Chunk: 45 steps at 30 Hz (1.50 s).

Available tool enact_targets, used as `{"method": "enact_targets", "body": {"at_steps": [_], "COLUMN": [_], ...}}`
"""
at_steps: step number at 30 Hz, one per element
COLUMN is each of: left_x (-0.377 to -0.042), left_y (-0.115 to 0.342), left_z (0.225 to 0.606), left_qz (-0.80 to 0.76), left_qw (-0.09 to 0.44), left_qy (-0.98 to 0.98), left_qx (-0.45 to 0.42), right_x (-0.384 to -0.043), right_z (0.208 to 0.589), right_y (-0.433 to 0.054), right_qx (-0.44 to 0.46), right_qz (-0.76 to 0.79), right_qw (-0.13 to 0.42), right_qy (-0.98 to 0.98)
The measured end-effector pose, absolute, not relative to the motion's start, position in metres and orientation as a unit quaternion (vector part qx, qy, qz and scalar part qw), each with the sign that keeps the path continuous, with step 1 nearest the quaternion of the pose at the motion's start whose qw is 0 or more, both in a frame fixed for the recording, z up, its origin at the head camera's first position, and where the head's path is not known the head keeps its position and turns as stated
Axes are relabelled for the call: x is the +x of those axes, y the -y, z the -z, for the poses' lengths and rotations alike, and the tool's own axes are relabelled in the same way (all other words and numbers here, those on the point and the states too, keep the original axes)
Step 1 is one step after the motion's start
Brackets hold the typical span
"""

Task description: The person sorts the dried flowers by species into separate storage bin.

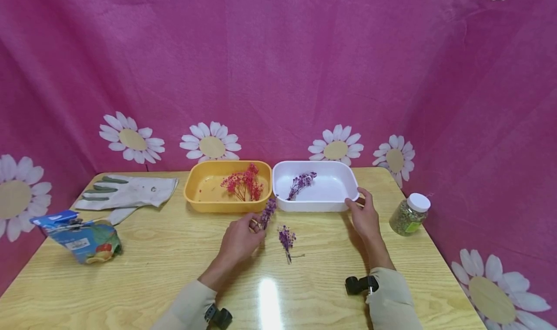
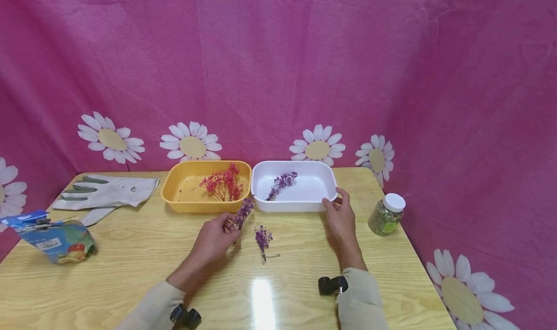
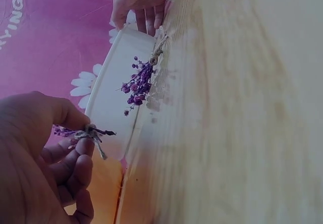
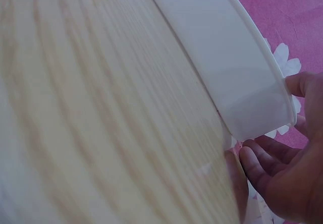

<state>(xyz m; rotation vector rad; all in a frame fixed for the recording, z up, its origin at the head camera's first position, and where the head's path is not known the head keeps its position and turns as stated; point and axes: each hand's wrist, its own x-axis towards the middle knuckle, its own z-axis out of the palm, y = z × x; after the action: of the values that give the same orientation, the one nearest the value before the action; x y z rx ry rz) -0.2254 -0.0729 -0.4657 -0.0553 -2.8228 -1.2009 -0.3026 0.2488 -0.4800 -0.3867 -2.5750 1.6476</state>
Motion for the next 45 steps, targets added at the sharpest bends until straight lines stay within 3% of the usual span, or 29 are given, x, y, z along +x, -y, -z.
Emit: {"method": "enact_targets", "body": {"at_steps": [15,45], "left_x": [-0.236,-0.228], "left_y": [0.056,0.038], "left_z": [0.463,0.426], "left_qz": [0.462,0.499], "left_qw": [0.079,0.092], "left_qy": [0.883,0.861], "left_qx": [-0.024,-0.041], "right_x": [-0.302,-0.300], "right_z": [0.481,0.479], "right_y": [-0.249,-0.247], "right_qx": [-0.125,-0.131], "right_qz": [-0.542,-0.542], "right_qw": [0.032,0.025], "right_qy": [0.831,0.829]}}
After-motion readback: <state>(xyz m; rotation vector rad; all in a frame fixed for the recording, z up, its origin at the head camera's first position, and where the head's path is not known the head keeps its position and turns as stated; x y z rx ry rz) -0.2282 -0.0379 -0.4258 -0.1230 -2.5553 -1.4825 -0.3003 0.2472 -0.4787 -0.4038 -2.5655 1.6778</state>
